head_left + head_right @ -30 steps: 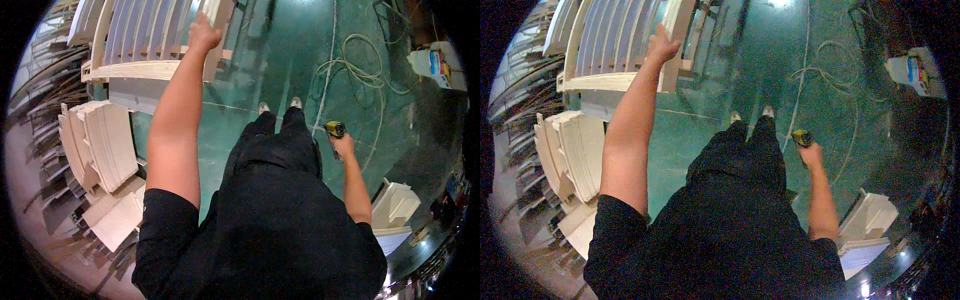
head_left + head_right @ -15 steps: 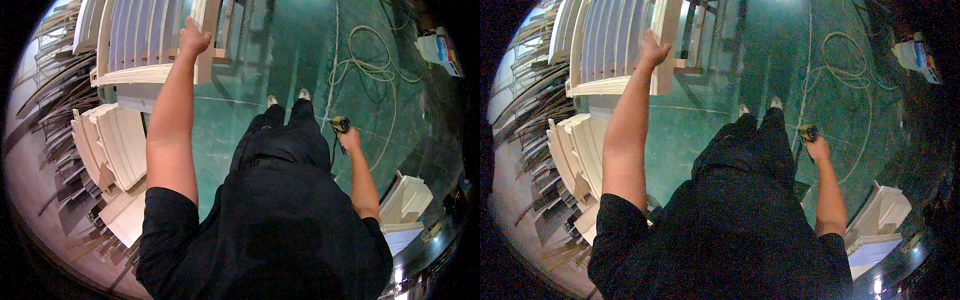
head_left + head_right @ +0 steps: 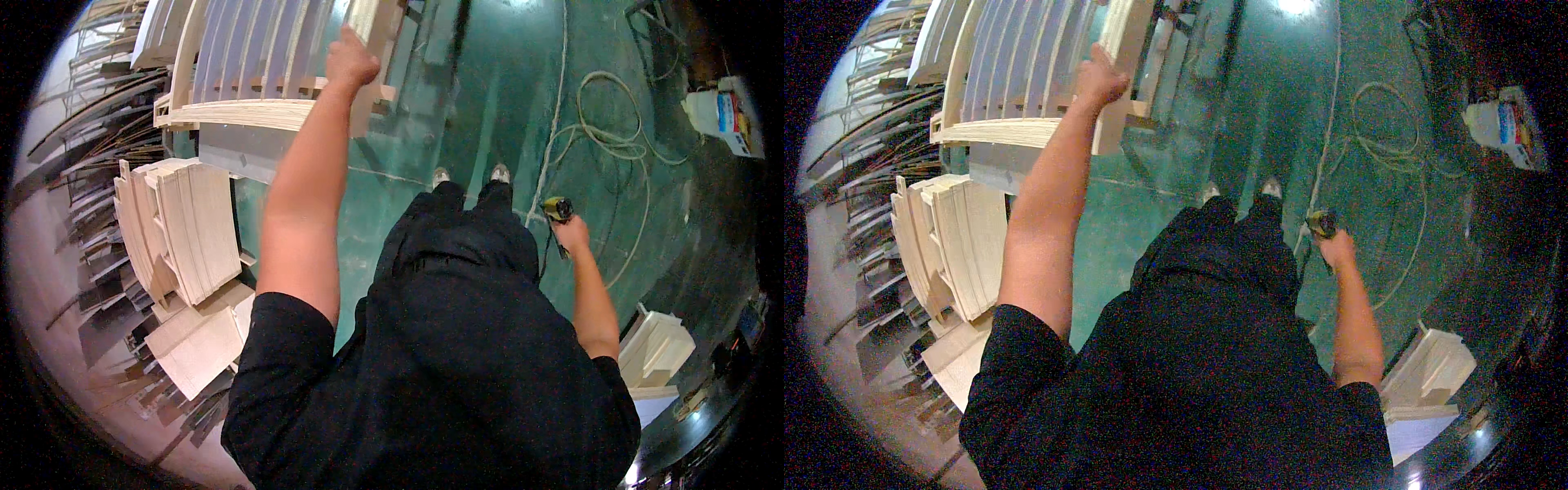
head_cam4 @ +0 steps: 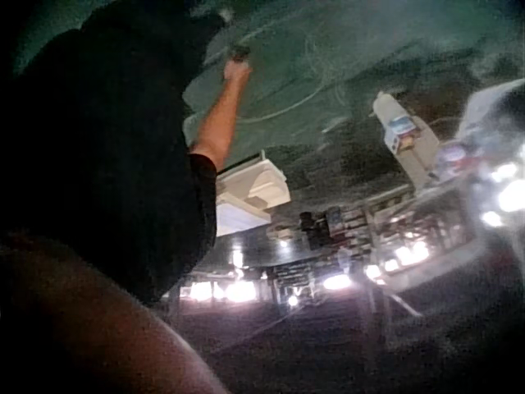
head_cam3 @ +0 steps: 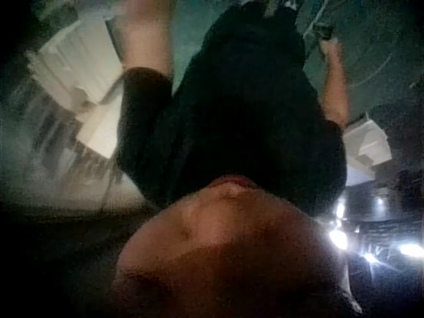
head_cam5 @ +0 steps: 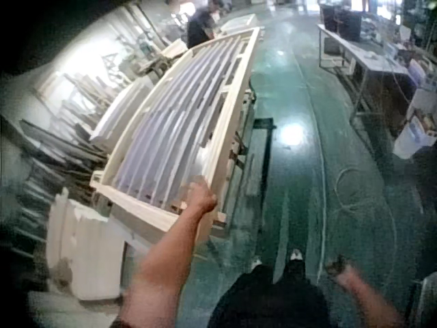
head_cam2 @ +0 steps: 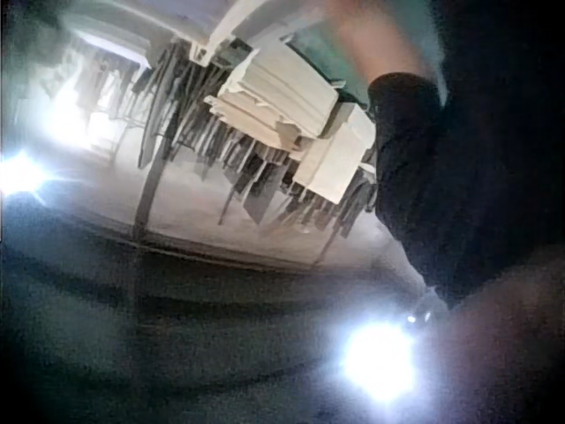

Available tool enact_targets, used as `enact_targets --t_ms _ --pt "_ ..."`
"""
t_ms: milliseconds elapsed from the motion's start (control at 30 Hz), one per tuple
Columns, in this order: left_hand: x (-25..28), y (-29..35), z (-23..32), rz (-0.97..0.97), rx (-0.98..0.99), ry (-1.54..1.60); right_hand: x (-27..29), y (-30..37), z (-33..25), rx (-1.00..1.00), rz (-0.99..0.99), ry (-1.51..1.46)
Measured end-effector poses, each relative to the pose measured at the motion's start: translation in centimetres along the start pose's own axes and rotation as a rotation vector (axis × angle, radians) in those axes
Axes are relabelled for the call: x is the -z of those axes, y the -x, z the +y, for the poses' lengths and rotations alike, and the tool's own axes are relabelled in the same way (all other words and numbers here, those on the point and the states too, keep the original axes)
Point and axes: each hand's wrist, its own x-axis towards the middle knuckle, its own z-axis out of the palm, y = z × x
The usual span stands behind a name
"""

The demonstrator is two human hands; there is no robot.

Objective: The person lifts and positions a large wooden frame structure, then uses a nail gun to secure a wooden slat to the frame. The person repeats the lifting and positioning of the frame multiple times before performing the final fastening.

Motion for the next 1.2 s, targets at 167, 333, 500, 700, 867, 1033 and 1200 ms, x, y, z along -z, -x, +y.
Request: enact_targets --t_ms 167,333,500,700,867,1033,1200 --pt "1.4 -0.2 0.9 -0.095 0.031 0.025 -1.6 0.3 -2.5 0.046 0.02 0.032" --pt "0.7 -1.1 -6.4 -0.053 -0.39 0.465 -4.4 2.5 -7.5 -0.013 0.005 0.037" --pt "5.7 3.3 -15.4 -0.173 -1.037 0.206 -9.1 8.4 -15.2 -0.151 0.013 -0.024" --pt "2.6 4.2 -18.6 -0.027 -1.132 0.16 -17.6 13.5 -18.3 -0.159 0.058 -0.048" --pt "2.0 3.0 -18.8 -0.049 -1.174 0.224 -20.0 18.1 -22.9 -0.245 0.054 -0.001" --pt "1.9 3.4 -18.1 -0.018 -1.149 0.199 -21.2 19.8 -22.7 -0.188 0.112 -0.054" --pt "2.0 4.4 -17.7 0.021 -1.105 0.145 -20.8 19.9 -22.9 -0.188 0.044 -0.224"
